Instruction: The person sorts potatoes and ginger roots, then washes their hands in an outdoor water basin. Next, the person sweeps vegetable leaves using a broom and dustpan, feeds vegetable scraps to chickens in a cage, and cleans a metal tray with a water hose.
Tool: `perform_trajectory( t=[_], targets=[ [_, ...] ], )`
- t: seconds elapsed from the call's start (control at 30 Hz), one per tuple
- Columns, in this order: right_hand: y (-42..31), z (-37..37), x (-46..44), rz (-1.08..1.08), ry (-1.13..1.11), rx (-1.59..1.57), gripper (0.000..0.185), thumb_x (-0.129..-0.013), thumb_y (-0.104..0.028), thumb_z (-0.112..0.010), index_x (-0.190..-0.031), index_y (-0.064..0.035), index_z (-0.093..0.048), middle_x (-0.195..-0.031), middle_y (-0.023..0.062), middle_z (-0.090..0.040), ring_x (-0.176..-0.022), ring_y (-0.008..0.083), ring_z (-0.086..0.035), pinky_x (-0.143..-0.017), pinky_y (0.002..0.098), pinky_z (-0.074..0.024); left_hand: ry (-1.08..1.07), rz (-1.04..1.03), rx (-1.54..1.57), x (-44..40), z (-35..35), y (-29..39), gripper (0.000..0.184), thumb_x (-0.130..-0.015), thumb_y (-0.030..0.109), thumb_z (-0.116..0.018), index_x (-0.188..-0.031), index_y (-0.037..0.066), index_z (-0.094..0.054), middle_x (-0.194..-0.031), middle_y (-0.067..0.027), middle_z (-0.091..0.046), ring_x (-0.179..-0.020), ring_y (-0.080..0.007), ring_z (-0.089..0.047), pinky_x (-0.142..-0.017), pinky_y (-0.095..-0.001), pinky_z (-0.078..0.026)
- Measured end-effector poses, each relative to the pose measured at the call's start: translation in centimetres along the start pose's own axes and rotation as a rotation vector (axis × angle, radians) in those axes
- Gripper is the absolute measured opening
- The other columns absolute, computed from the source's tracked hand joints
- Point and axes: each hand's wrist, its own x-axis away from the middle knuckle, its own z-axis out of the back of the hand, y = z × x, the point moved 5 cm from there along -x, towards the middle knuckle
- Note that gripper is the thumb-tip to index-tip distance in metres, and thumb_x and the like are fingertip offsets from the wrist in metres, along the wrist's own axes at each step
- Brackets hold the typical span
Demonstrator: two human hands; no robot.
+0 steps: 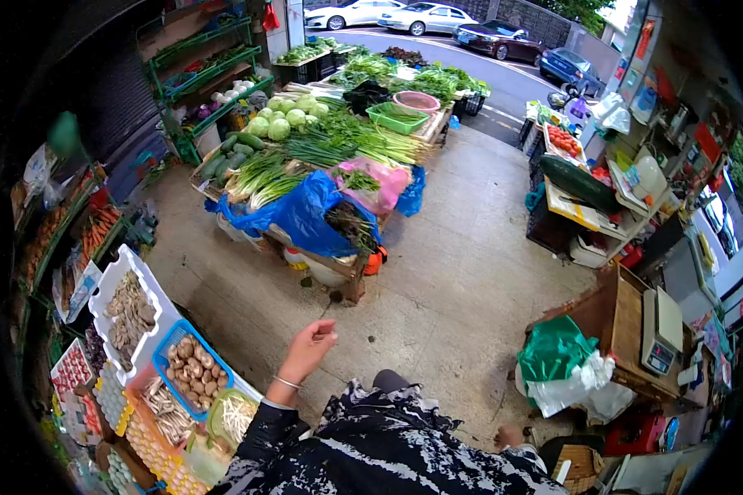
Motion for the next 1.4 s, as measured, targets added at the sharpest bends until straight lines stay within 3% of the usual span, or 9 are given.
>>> perform_trajectory(
  t=[0.2,0.4,0.5,0.53,0.6,0.87,1.07,1.17,1.4],
  targets=[
    [-5.3,3.6,-10.6,0.017,0.028,0.156,0.011,-0.063,-0.015,-0.054,-0.059,-0.0059,-0.059,-0.058,0.0140,-0.056,-0.055,0.0313,-0.056,-0.049,0.0418,-0.0441,0.062,0.024,-0.013,-7.4,6.4,-0.9,0.036,-0.076,0.014,-0.061,-0.107,-0.001,-0.050,-0.103,-0.0119,-0.056,-0.093,-0.0181,-0.054,-0.080,-0.0280,-0.043],
    [-24.3,18.2,-42.1,0.174,0.240,0.357,0.012,-0.065,-0.017,-0.052,-0.066,-0.0079,-0.060,-0.069,0.0152,-0.059,-0.067,0.0312,-0.058,-0.059,0.0417,-0.0461,0.420,0.131,0.148,-11.5,19.1,-2.9,0.033,-0.077,0.008,-0.058,-0.107,-0.002,-0.049,-0.101,-0.0121,-0.055,-0.091,-0.0157,-0.053,-0.080,-0.0260,-0.042],
    [-42.7,29.6,-53.1,0.299,0.598,-0.154,0.014,-0.071,-0.017,-0.052,-0.072,-0.0050,-0.060,-0.064,0.0121,-0.059,-0.058,0.0275,-0.057,-0.051,0.0382,-0.0429,0.616,0.206,0.100,-12.2,24.5,-1.2,0.030,-0.078,0.006,-0.055,-0.107,-0.002,-0.049,-0.100,-0.0102,-0.055,-0.088,-0.0148,-0.053,-0.079,-0.0242,-0.042],
    [-51.0,33.5,-52.0,0.119,0.332,-1.047,0.016,-0.072,-0.016,-0.053,-0.077,-0.0030,-0.060,-0.060,0.0068,-0.056,-0.053,0.0185,-0.054,-0.048,0.0317,-0.0412,0.682,0.230,0.095,-12.4,26.3,-1.9,0.030,-0.078,0.006,-0.055,-0.107,-0.002,-0.049,-0.099,-0.0093,-0.055,-0.087,-0.0142,-0.053,-0.078,-0.0235,-0.042],
    [-64.0,35.1,-58.4,0.387,0.525,-0.848,0.019,-0.072,-0.017,-0.053,-0.081,-0.0021,-0.061,-0.059,0.0045,-0.056,-0.051,0.0142,-0.053,-0.045,0.0282,-0.0409,0.808,0.237,0.099,-11.9,28.5,-2.8,0.029,-0.079,0.009,-0.055,-0.106,-0.002,-0.050,-0.095,-0.0069,-0.056,-0.085,-0.0121,-0.052,-0.075,-0.0223,-0.042],
    [-107.8,19.6,-46.5,0.941,-0.270,-0.696,0.022,-0.073,-0.016,-0.054,-0.090,-0.0032,-0.060,-0.072,0.0086,-0.061,-0.060,0.0152,-0.056,-0.051,0.0293,-0.0460,0.893,0.489,-0.006,-9.2,37.5,-4.0,0.041,-0.082,0.023,-0.054,-0.115,0.000,-0.045,-0.100,-0.0115,-0.054,-0.086,-0.0185,-0.052,-0.071,-0.0276,-0.044],
    [-116.4,8.8,-39.7,0.724,-0.899,-0.507,0.025,-0.072,-0.014,-0.053,-0.093,-0.0015,-0.060,-0.068,0.0086,-0.058,-0.053,0.0152,-0.053,-0.043,0.0290,-0.0424,1.045,0.481,0.157,-11.0,52.2,-7.4,0.043,-0.080,0.027,-0.055,-0.115,0.004,-0.045,-0.105,-0.0092,-0.051,-0.090,-0.0172,-0.050,-0.073,-0.0285,-0.040],
    [-120.2,7.3,-45.8,1.124,-0.370,-0.078,0.032,-0.074,-0.022,-0.054,-0.099,-0.0021,-0.059,-0.083,0.0107,-0.063,-0.070,0.0192,-0.059,-0.061,0.0290,-0.0470,1.074,0.358,0.196,-14.6,60.7,-7.2,0.028,-0.080,0.014,-0.055,-0.105,0.000,-0.052,-0.095,-0.0055,-0.056,-0.085,-0.0122,-0.051,-0.076,-0.0230,-0.042],
    [-122.6,15.0,-55.5,0.581,-0.268,-0.376,0.021,-0.075,-0.015,-0.054,-0.087,0.0014,-0.060,-0.072,0.0077,-0.062,-0.060,0.0159,-0.059,-0.055,0.0270,-0.0468,0.941,0.225,0.127,-24.5,74.6,-10.1,0.034,-0.077,0.011,-0.059,-0.107,0.000,-0.050,-0.100,-0.0126,-0.057,-0.089,-0.0147,-0.055,-0.077,-0.0247,-0.044]
  ],
)
